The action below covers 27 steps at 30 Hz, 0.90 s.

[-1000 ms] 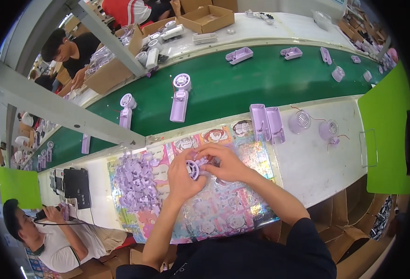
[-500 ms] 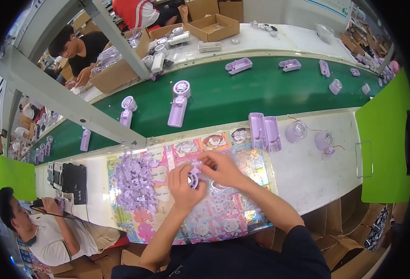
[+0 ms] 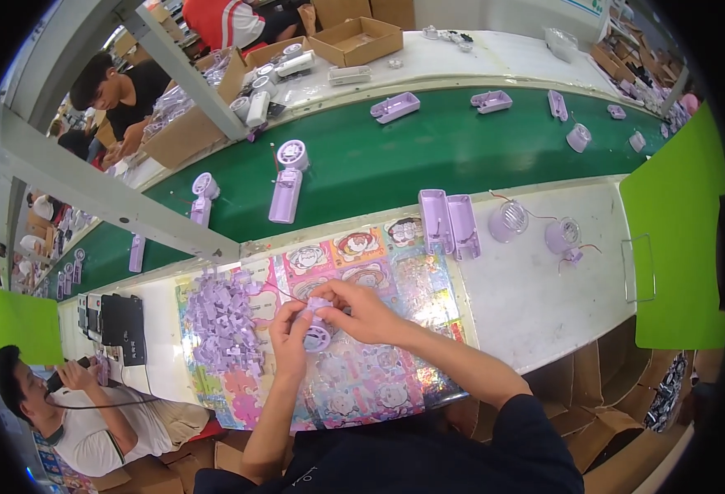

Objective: The person assembles mini fans by connecting fan heads, brackets, and casings by hand, places the assembled fan units onto a conveyor belt, and scoops plastic parts from a cardboard box onto the table.

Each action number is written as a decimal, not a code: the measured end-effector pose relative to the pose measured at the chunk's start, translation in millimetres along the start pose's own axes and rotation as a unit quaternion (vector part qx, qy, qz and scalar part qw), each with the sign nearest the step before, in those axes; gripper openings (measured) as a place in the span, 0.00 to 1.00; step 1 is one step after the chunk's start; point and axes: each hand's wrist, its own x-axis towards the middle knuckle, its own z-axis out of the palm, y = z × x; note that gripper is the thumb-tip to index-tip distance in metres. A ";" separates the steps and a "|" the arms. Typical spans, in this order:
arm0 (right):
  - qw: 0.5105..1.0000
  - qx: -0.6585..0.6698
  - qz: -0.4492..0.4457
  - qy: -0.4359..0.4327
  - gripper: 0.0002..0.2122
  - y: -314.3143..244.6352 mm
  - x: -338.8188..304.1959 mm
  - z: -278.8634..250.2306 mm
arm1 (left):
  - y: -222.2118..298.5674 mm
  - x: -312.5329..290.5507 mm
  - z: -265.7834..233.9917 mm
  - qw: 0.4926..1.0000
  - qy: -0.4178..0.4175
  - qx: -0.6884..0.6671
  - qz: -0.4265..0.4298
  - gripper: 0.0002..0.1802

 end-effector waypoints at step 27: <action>0.990 -0.011 0.073 0.122 0.11 7.3 21.7 -63.8 | 28.0 348.8 189.7 0.680 -0.185 0.612 0.360 0.46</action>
